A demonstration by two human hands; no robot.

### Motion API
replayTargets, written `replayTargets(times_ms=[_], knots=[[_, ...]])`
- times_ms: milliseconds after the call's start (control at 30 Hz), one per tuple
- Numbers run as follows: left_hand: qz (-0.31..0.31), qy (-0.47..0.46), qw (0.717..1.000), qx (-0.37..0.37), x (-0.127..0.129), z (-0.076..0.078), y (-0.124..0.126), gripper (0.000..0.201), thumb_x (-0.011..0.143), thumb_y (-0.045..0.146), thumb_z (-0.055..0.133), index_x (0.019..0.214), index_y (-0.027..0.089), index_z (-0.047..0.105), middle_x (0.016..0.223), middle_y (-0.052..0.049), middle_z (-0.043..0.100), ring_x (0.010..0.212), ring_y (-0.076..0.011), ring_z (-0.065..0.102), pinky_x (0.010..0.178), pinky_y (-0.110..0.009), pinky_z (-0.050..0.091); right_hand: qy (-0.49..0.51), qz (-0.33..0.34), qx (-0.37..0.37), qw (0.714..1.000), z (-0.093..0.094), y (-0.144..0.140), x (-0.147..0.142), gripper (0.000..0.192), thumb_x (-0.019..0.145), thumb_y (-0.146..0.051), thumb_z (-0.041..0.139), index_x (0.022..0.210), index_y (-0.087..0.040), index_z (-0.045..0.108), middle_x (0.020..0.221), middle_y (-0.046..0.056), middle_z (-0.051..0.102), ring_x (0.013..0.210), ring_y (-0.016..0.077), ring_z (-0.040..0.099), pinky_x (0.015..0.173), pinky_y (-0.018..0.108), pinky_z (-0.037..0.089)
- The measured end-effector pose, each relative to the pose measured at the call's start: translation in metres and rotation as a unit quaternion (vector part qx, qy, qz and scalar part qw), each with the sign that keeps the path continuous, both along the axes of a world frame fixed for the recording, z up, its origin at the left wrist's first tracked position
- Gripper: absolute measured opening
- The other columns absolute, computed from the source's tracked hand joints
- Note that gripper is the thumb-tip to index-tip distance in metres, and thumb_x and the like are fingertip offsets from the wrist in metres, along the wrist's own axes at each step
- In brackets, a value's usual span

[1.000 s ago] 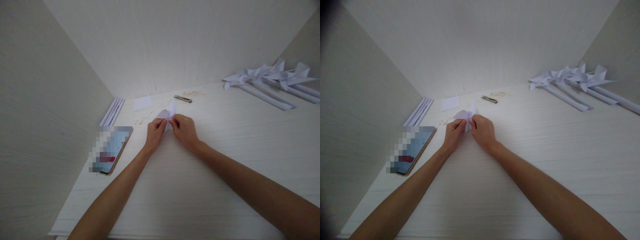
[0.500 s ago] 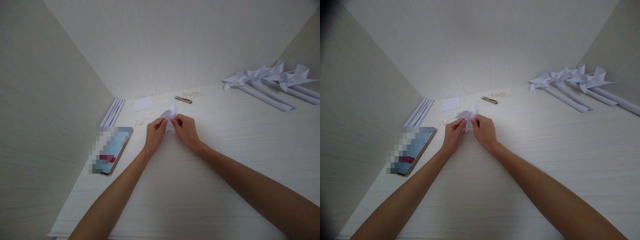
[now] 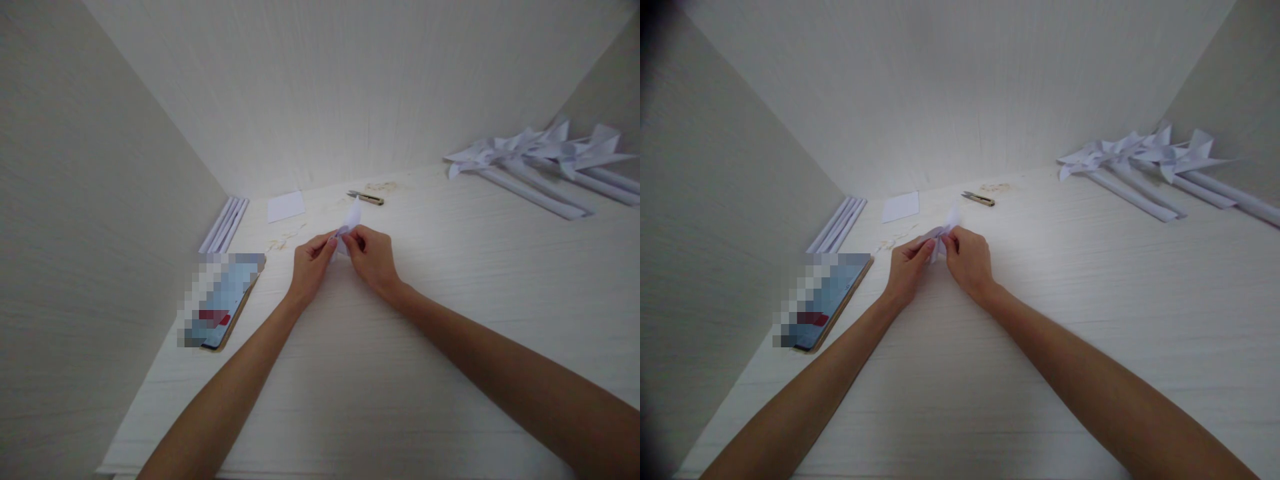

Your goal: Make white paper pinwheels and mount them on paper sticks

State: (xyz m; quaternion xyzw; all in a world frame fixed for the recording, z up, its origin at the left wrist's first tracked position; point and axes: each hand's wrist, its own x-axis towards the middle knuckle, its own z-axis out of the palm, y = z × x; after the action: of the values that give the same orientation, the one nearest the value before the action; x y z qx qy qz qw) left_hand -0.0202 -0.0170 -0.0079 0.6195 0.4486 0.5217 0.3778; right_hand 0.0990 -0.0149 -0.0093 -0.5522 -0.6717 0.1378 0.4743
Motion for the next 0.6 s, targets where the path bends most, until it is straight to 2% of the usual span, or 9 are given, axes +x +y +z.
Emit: replayTargets(times_ms=[233,467,600], knots=[[0.021,0.008,1.000,-0.015,-0.0009,-0.0022,0.0006,0.021,0.072,0.030,0.053,0.081,0.017,0.068,0.076,-0.001,0.066,0.076,-0.0131,0.057,0.071,-0.026,0.043,-0.061,-0.008,-0.002,0.998,0.0006,-0.0020,-0.0001,0.020,0.075,-0.021,0.047,0.055,-0.017,0.049,0.052,0.000,0.049,0.049,0.0108,0.039,0.049,0.024,0.023],[0.019,0.001,0.999,-0.030,-0.0012,-0.0023,0.0008,0.022,0.071,0.032,0.053,0.079,0.017,0.068,0.069,0.000,0.063,0.066,-0.0113,0.053,0.064,-0.025,0.042,-0.033,-0.008,-0.023,0.999,-0.0015,0.0003,-0.0002,0.025,0.076,-0.025,0.046,0.053,-0.017,0.050,0.049,-0.001,0.047,0.047,0.0106,0.039,0.048,0.024,0.025],[0.016,0.010,1.000,-0.025,-0.0006,-0.0014,0.0001,0.021,0.072,0.032,0.052,0.077,0.017,0.067,0.066,0.000,0.061,0.067,-0.0117,0.053,0.064,-0.025,0.041,-0.045,-0.005,-0.018,0.999,-0.0021,0.0003,-0.0003,0.025,0.076,-0.025,0.045,0.053,-0.017,0.051,0.049,0.000,0.048,0.047,0.0107,0.040,0.048,0.024,0.024]])
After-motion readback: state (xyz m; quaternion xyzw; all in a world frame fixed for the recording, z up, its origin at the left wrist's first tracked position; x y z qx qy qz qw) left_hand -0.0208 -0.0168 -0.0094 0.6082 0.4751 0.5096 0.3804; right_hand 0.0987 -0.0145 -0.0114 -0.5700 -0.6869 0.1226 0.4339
